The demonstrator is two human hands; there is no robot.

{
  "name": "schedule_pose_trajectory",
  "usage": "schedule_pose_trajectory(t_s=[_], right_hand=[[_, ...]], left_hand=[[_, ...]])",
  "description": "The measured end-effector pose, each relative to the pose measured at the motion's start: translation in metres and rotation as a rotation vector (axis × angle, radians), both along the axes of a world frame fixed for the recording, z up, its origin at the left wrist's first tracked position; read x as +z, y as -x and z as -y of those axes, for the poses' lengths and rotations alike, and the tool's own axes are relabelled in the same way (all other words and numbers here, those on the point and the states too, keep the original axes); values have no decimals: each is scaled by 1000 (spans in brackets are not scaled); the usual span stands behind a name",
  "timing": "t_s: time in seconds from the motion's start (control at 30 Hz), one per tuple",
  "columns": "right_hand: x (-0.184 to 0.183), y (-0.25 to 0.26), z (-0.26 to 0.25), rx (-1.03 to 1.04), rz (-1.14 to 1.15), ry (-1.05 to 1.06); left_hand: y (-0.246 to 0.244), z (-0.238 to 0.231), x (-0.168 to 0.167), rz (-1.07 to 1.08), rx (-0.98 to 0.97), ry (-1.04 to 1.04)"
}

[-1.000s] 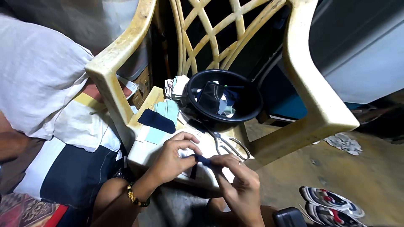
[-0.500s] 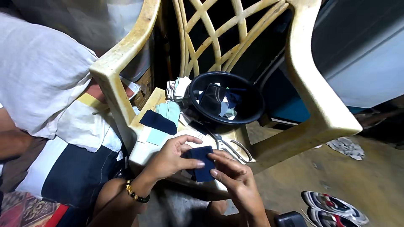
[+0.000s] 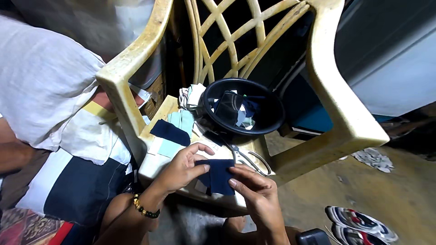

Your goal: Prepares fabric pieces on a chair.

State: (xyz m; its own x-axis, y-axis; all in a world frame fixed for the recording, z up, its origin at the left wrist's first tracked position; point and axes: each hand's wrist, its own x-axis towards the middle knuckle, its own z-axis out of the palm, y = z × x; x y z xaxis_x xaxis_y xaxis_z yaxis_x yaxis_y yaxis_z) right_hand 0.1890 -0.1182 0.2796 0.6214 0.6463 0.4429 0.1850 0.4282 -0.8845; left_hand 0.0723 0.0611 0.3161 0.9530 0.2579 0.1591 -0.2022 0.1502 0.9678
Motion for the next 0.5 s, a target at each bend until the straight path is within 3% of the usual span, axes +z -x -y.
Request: schedule_pose_trajectory(t_s=[0.17, 0.5], right_hand=[[-1, -1, 0, 21, 8, -43], [4, 2, 4, 24, 90, -20]], left_hand=[[-1, -2, -2, 1, -64, 109], [-1, -1, -3, -22, -23, -59]])
